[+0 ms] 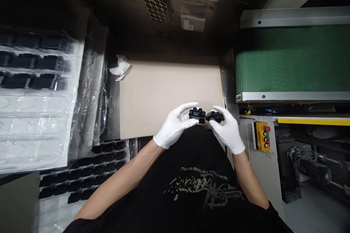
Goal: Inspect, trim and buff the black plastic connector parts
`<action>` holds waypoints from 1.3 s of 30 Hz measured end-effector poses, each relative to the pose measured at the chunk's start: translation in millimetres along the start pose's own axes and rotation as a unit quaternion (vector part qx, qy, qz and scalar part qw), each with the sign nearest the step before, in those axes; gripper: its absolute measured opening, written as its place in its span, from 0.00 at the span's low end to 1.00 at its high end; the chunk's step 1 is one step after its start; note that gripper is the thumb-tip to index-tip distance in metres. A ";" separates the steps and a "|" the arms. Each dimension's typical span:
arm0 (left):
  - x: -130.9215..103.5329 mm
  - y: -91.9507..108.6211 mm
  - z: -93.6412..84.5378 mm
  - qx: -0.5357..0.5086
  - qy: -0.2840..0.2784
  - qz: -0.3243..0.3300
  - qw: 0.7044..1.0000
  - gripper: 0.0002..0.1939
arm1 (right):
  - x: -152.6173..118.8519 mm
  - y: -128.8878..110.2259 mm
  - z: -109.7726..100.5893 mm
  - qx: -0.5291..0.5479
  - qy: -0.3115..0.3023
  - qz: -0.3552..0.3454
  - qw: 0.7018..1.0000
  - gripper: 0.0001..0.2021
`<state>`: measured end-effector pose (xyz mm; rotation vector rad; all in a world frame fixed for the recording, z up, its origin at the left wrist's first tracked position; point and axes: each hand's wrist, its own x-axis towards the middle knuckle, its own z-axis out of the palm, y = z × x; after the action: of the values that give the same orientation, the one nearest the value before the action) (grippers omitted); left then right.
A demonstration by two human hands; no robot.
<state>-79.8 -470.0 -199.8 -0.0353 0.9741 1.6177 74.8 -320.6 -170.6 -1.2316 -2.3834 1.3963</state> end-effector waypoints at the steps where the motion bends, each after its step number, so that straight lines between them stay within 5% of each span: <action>1: -1.3 1.5 1.7 -0.003 0.002 0.003 1.000 0.31 | 0.6 2.7 -0.1 -0.010 0.002 -0.006 1.000 0.23; 13: -33.5 23.1 23.3 0.106 0.048 0.163 0.980 0.25 | 64.6 137.0 57.9 -0.227 -0.094 0.047 0.968 0.25; 19: -43.9 28.3 36.1 0.138 0.077 0.246 0.956 0.22 | 67.4 144.6 54.5 -0.218 -0.103 0.042 0.970 0.26; 32: -44.8 27.5 38.3 0.139 0.080 0.290 0.943 0.28 | 66.0 145.8 51.2 -0.178 -0.087 0.040 0.979 0.27; 39: -49.0 28.9 39.9 0.126 0.101 0.247 0.956 0.24 | 63.7 146.4 49.4 -0.171 -0.076 0.025 0.982 0.28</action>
<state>-69.6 -484.4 -132.5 0.2388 1.4249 1.9526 95.3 -274.0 -329.8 -1.3082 -2.8083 1.1639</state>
